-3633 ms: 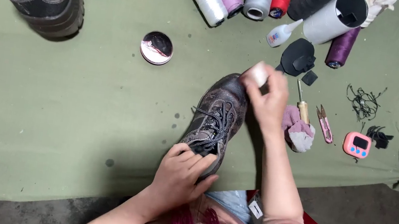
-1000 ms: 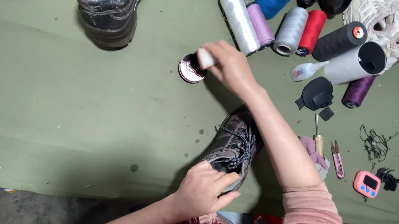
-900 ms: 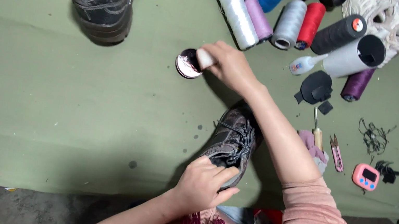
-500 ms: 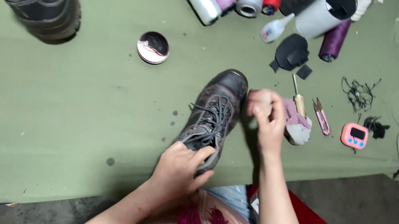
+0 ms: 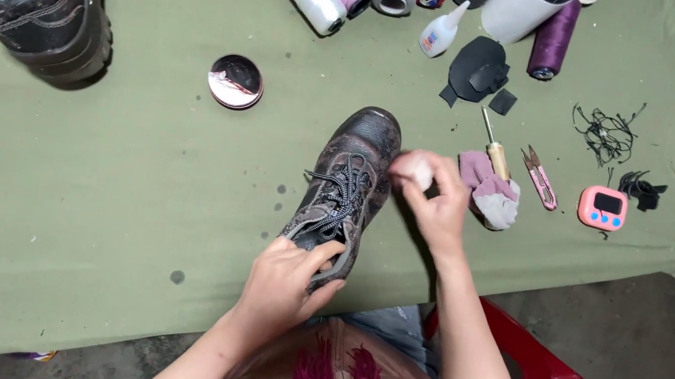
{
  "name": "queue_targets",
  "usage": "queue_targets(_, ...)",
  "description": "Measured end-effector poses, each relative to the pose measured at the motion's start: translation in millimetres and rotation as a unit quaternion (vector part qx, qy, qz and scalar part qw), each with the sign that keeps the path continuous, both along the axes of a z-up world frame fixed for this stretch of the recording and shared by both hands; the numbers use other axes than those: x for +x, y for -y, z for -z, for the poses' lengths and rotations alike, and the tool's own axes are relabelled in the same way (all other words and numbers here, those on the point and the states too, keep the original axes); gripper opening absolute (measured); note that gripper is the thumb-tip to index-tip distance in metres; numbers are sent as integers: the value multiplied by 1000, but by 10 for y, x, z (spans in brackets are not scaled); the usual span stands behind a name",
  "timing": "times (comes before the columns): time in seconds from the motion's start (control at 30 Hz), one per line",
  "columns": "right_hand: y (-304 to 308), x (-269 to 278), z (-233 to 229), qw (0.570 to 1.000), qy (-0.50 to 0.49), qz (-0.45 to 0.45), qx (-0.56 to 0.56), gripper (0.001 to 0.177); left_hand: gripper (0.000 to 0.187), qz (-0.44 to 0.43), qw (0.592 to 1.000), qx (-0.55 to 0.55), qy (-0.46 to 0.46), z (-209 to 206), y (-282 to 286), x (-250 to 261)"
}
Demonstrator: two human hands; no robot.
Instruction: The person laces a dark brown leather shoe on a green work table, threading the laces through the eyelets and tying them. They then use a white sponge to wipe and clean the exterior surface of the shoe, rotating it to reach different sides.
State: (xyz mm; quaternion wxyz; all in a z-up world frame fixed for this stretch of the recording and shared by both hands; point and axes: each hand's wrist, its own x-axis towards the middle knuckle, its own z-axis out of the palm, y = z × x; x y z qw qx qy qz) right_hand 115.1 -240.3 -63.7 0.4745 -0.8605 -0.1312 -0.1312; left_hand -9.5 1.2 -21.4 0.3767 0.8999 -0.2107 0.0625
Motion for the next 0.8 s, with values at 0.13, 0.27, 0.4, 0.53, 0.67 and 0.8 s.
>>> queue_targets(0.13, 64, 4, 79, 997, -7, 33, 63, 36, 39, -3, 1000, 8, 9, 36, 3, 2)
queue_targets(0.27, 128, 139, 127, 998, -47, -3, 46, 25, 38, 1, 1000, 13, 12, 21, -6, 9)
queue_targets(0.4, 8, 198, 60, 997, -58, -42, 1, 39, 38, -16, 997, -58, -54, -20, -43, 35)
queue_targets(0.53, 73, 409, 27, 995, -26, 98, 24, 47, 30, -91, 972, -162, -144, -267, -71, 155)
queue_targets(0.67, -60, 363, -164, 997, 14, 26, 66, 57, 31, -144, 919, -343, -130, -155, 64, 143)
queue_targets(0.8, -174, 334, -220, 996, 29, -78, 39, 51, 30, -168, 924, -324, -117, 48, 263, -14)
